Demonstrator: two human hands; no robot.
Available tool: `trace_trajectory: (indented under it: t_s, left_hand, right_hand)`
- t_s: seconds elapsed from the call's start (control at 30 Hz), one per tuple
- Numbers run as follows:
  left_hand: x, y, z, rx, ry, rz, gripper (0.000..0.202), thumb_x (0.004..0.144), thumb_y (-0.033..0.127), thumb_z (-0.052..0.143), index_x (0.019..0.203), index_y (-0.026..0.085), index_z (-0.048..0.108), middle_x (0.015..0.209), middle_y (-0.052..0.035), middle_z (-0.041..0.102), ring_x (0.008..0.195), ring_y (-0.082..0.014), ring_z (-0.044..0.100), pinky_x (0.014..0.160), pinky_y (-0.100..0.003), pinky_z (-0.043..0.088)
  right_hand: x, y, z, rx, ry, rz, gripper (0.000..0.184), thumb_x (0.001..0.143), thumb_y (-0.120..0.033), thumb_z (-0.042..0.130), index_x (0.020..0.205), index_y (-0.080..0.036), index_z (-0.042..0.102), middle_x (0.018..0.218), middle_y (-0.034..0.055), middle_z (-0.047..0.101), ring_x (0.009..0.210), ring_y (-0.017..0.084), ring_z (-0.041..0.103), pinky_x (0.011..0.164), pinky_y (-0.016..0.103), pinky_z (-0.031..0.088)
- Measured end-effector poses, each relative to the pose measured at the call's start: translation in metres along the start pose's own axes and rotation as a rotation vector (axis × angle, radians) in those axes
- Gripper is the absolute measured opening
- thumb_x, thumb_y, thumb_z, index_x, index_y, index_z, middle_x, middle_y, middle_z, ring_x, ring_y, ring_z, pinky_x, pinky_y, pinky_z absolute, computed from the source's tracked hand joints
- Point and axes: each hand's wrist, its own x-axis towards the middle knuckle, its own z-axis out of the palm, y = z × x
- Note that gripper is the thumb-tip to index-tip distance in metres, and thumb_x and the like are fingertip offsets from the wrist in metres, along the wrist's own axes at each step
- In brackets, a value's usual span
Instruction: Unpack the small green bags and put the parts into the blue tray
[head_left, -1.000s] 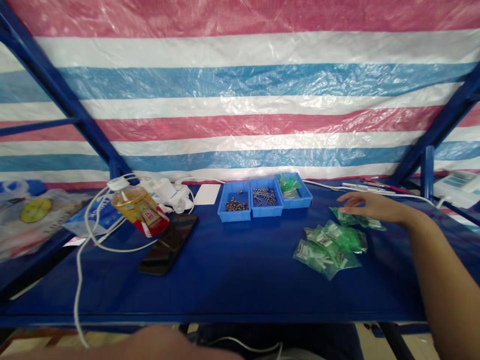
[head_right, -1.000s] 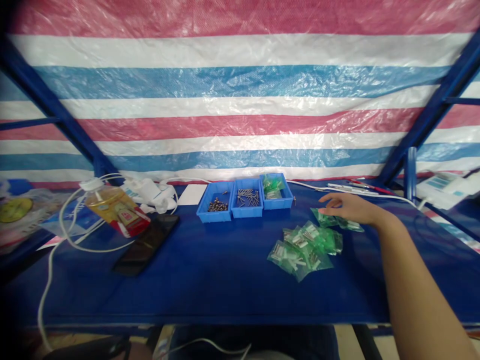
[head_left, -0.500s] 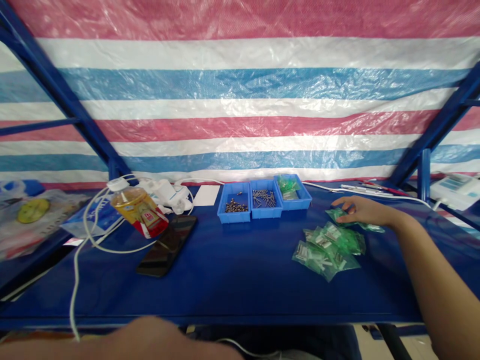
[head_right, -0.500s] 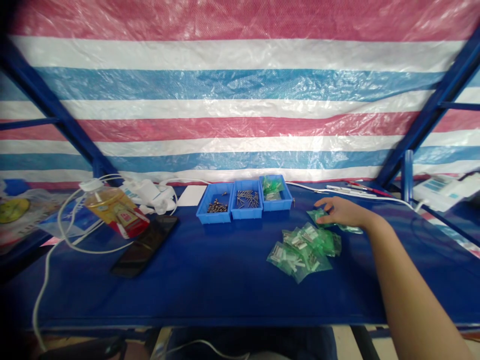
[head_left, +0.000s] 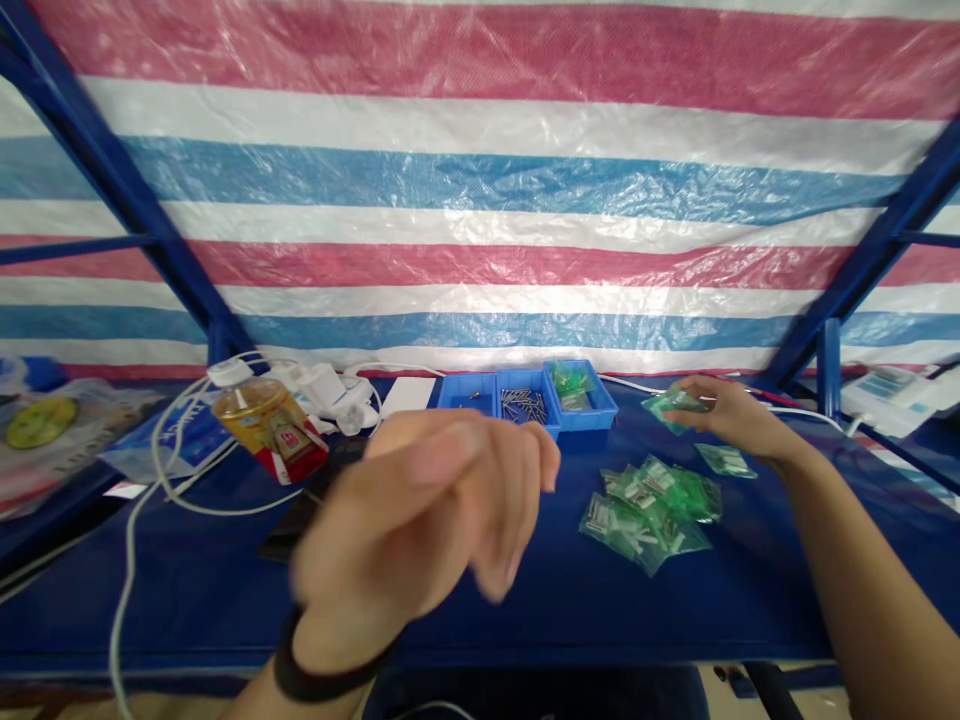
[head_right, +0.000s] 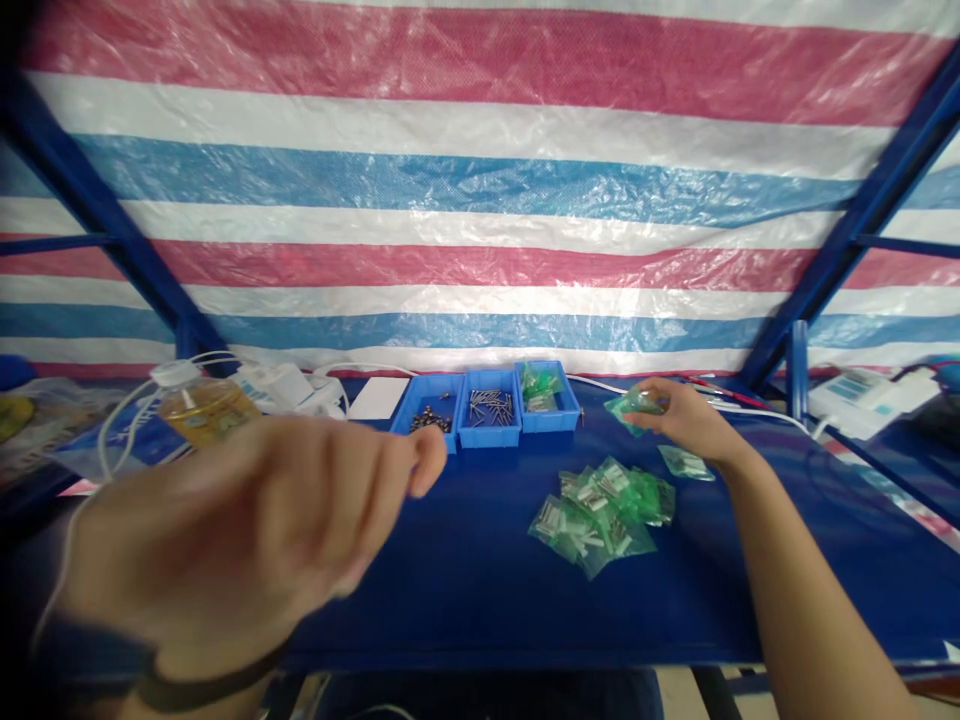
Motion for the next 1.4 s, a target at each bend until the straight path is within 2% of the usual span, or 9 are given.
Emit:
trace_trajectory:
  t_s: [0.1, 0.2, 0.27, 0.33, 0.47, 0.67, 0.97, 1.27, 1.4]
  left_hand:
    - [0.032, -0.019, 0.015, -0.011, -0.200, 0.035, 0.034, 0.089, 0.052, 0.062, 0.075, 0.021, 0.063, 0.062, 0.0002, 0.061, 0.053, -0.0133, 0.058, 0.056, -0.030, 0.051]
    - [0.056, -0.058, 0.025, 0.051, -0.237, -0.043, 0.038, 0.089, 0.052, 0.063, 0.109, 0.021, 0.061, 0.087, -0.0010, 0.064, 0.061, -0.0105, 0.061, 0.054, -0.022, 0.047]
    - [0.060, -0.080, 0.027, -0.057, -0.255, -0.046, 0.039, 0.091, 0.053, 0.060, 0.113, 0.020, 0.056, 0.088, -0.0004, 0.062, 0.063, -0.0100, 0.061, 0.058, -0.022, 0.049]
    - [0.057, -0.094, 0.027, -0.136, -0.194, -0.001, 0.036, 0.093, 0.054, 0.058, 0.103, 0.019, 0.054, 0.079, 0.0023, 0.058, 0.057, -0.0086, 0.057, 0.057, -0.022, 0.048]
    - [0.050, -0.105, 0.024, -0.195, -0.151, 0.058, 0.036, 0.095, 0.051, 0.058, 0.087, 0.018, 0.047, 0.073, 0.0020, 0.059, 0.054, -0.0095, 0.058, 0.052, -0.022, 0.046]
    - [0.052, -0.118, 0.030, -0.256, -0.224, 0.033, 0.039, 0.092, 0.052, 0.062, 0.085, 0.019, 0.043, 0.071, 0.0017, 0.060, 0.050, -0.0094, 0.058, 0.048, -0.021, 0.043]
    - [0.049, -0.114, 0.034, -0.281, -0.230, 0.045, 0.039, 0.093, 0.052, 0.062, 0.084, 0.019, 0.043, 0.074, 0.0003, 0.063, 0.049, -0.0087, 0.056, 0.047, -0.020, 0.043]
    - [0.046, -0.112, 0.038, -0.299, -0.172, 0.050, 0.038, 0.092, 0.050, 0.064, 0.084, 0.018, 0.046, 0.073, 0.0021, 0.060, 0.052, -0.0087, 0.058, 0.048, -0.020, 0.047]
    - [0.042, -0.114, 0.044, -0.293, -0.186, 0.025, 0.035, 0.094, 0.050, 0.060, 0.091, 0.018, 0.047, 0.074, 0.0030, 0.059, 0.052, -0.0090, 0.060, 0.049, -0.020, 0.048]
  right_hand:
    - [-0.009, -0.043, 0.018, 0.311, 0.082, -0.088, 0.067, 0.058, -0.047, 0.090, 0.113, -0.021, 0.062, 0.093, 0.0064, 0.072, 0.077, 0.023, 0.066, 0.061, 0.031, 0.053]
    - [-0.019, -0.087, 0.058, 0.449, 0.034, -0.189, 0.058, 0.061, -0.044, 0.091, 0.109, -0.024, 0.063, 0.090, 0.0035, 0.072, 0.075, 0.021, 0.066, 0.061, 0.030, 0.055]
    - [-0.024, -0.107, 0.087, 0.489, -0.081, -0.202, 0.044, 0.065, -0.047, 0.089, 0.093, -0.022, 0.065, 0.085, 0.0032, 0.072, 0.075, 0.021, 0.067, 0.062, 0.031, 0.057]
    - [-0.029, -0.117, 0.110, 0.541, -0.186, -0.217, 0.040, 0.068, -0.048, 0.086, 0.092, -0.022, 0.066, 0.086, 0.0023, 0.072, 0.075, 0.020, 0.067, 0.062, 0.031, 0.057]
    - [-0.038, -0.114, 0.133, 0.593, -0.263, -0.240, 0.033, 0.080, -0.051, 0.078, 0.096, -0.024, 0.068, 0.088, 0.0013, 0.072, 0.076, 0.018, 0.067, 0.070, 0.031, 0.058]
    - [-0.046, -0.099, 0.143, 0.552, -0.016, -0.287, 0.038, 0.088, -0.054, 0.069, 0.073, -0.019, 0.067, 0.062, -0.0004, 0.062, 0.051, 0.014, 0.057, 0.048, 0.025, 0.049]
    - [-0.052, -0.096, 0.148, 0.567, 0.053, -0.315, 0.030, 0.090, -0.043, 0.069, 0.074, -0.018, 0.072, 0.058, 0.0002, 0.065, 0.045, 0.012, 0.058, 0.044, 0.023, 0.049]
    - [-0.052, -0.096, 0.153, 0.589, 0.006, -0.240, 0.037, 0.093, -0.055, 0.062, 0.084, -0.020, 0.063, 0.059, -0.0025, 0.059, 0.047, 0.013, 0.055, 0.042, 0.023, 0.043]
    - [-0.053, -0.093, 0.155, 0.419, 0.010, -0.250, 0.049, 0.100, -0.058, 0.046, 0.069, -0.020, 0.052, 0.053, -0.0033, 0.052, 0.047, 0.012, 0.050, 0.047, 0.024, 0.040]
